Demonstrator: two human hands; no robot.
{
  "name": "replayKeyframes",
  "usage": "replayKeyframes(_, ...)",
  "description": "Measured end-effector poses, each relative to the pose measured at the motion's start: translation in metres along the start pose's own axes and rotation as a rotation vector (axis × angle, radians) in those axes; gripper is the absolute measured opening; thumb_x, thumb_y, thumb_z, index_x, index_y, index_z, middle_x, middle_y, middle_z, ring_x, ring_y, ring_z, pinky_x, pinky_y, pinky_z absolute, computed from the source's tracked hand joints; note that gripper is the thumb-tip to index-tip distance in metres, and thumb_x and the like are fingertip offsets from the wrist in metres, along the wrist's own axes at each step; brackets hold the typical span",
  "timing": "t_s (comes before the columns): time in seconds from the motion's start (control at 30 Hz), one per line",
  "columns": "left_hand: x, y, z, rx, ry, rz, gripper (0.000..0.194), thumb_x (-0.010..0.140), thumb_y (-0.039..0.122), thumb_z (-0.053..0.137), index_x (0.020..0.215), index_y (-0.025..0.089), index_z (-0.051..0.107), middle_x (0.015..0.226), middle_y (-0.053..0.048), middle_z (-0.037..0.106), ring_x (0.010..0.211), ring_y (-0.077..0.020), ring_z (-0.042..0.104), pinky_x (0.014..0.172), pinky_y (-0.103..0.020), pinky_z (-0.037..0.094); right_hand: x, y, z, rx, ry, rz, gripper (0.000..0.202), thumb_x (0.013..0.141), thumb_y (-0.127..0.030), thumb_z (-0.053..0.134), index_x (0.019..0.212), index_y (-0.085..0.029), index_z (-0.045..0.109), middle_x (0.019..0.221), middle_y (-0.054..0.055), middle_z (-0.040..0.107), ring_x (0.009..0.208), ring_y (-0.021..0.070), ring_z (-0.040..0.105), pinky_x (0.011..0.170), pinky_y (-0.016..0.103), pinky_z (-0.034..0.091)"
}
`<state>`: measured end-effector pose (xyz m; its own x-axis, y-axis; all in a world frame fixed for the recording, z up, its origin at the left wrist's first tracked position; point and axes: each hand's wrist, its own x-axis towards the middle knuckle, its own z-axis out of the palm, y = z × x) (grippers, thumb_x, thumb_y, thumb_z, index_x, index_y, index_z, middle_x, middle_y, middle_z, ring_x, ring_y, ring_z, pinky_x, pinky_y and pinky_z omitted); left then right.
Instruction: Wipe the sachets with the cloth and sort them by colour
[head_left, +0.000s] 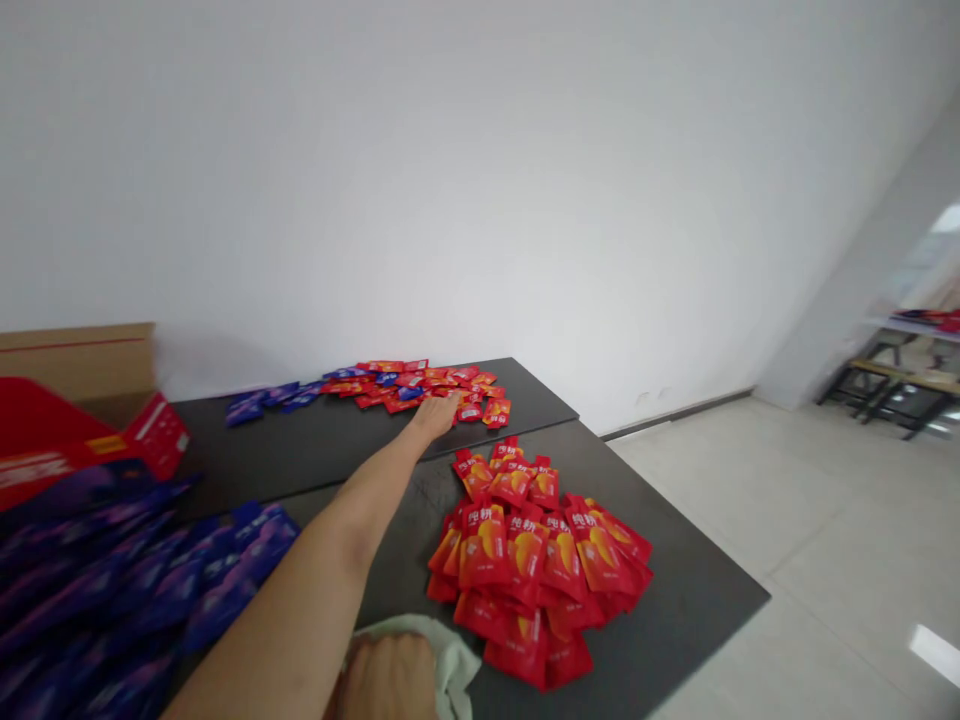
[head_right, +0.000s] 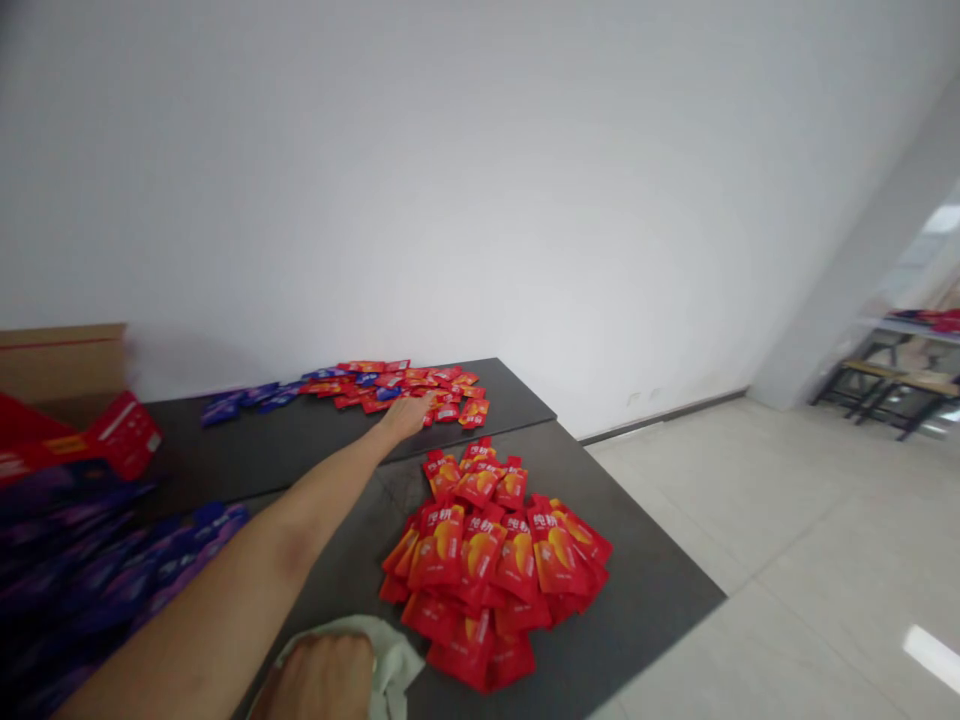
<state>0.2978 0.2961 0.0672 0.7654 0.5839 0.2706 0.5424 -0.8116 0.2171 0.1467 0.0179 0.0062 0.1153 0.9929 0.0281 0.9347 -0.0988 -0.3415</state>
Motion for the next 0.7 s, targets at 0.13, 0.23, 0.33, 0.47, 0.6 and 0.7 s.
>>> replayKeyframes(0.13, -0.064, 0.017, -0.049, -0.010, 0.151, -0.091, 0.050, 0.090, 0.021, 0.044, 0.139, 0.013, 0.041, 0.098, -0.019, 0.069, 0.098, -0.0292, 0.065, 0.089, -0.039, 0.043, -0.006, -0.010, -0.015, -0.087, -0.038, 0.083, 0.024, 0.083, -0.022, 0.050, 0.087, -0.013, 0.072, 0.077, 0.018, 0.071, 0.071, 0.0336, 0.070, 0.056, 0.045, 0.053)
replayKeyframes(0.23, -0.147, 0.028, -0.083, -0.283, 0.175, -0.213, 0.040, 0.092, 0.032, 0.044, 0.128, 0.016, 0.052, 0.097, -0.016, 0.070, 0.090, -0.0263, 0.067, 0.081, -0.035, 0.047, -0.010, -0.009, -0.021, -0.056, 0.011, 0.089, 0.029, 0.088, -0.024, 0.045, 0.087, -0.011, 0.072, 0.078, 0.018, 0.071, 0.073, 0.0334, 0.070, 0.059, 0.044, 0.053)
replayKeyframes(0.33, -0.254, 0.030, -0.109, -0.774, 0.008, -0.440, 0.037, 0.089, 0.043, 0.047, 0.106, 0.014, 0.062, 0.087, -0.014, 0.071, 0.071, -0.0231, 0.068, 0.065, -0.031, 0.050, -0.015, -0.004, -0.029, -0.048, 0.049, 0.106, 0.035, 0.090, -0.032, 0.045, 0.086, -0.011, 0.072, 0.083, 0.021, 0.071, 0.078, 0.0317, 0.070, 0.064, 0.039, 0.051)
replayKeyframes(0.47, -0.385, 0.030, -0.113, -1.260, -0.041, -0.807, 0.039, 0.071, 0.044, 0.068, 0.090, 0.010, 0.065, 0.080, -0.013, 0.072, 0.065, -0.0227, 0.068, 0.062, -0.032, 0.052, -0.030, -0.005, -0.053, 0.080, 0.048, 0.102, 0.040, 0.092, -0.043, 0.042, 0.083, -0.018, 0.071, 0.083, 0.015, 0.072, 0.077, 0.0265, 0.069, 0.060, 0.030, 0.043)
replayKeyframes(0.6, -0.437, 0.042, -0.081, -1.581, 0.005, -0.990, 0.027, 0.065, 0.032, 0.073, 0.083, 0.012, 0.066, 0.072, -0.009, 0.071, 0.060, -0.0199, 0.066, 0.057, -0.030, 0.052, -0.048, -0.027, -0.072, 0.211, 0.195, -0.010, 0.049, 0.097, -0.051, 0.031, 0.075, -0.022, 0.064, 0.071, 0.007, 0.069, 0.067, 0.0204, 0.063, 0.055, 0.026, 0.034)
replayKeyframes(0.7, -0.435, 0.048, -0.068, -1.760, 0.021, -0.986, 0.019, 0.068, 0.023, 0.069, 0.084, 0.013, 0.068, 0.067, -0.007, 0.071, 0.057, -0.0206, 0.066, 0.055, -0.030, 0.051, -0.059, -0.045, -0.057, 0.212, 0.315, -0.125, 0.040, 0.097, -0.049, 0.034, 0.087, -0.021, 0.061, 0.079, 0.006, 0.066, 0.076, 0.0213, 0.060, 0.062, 0.028, 0.036)
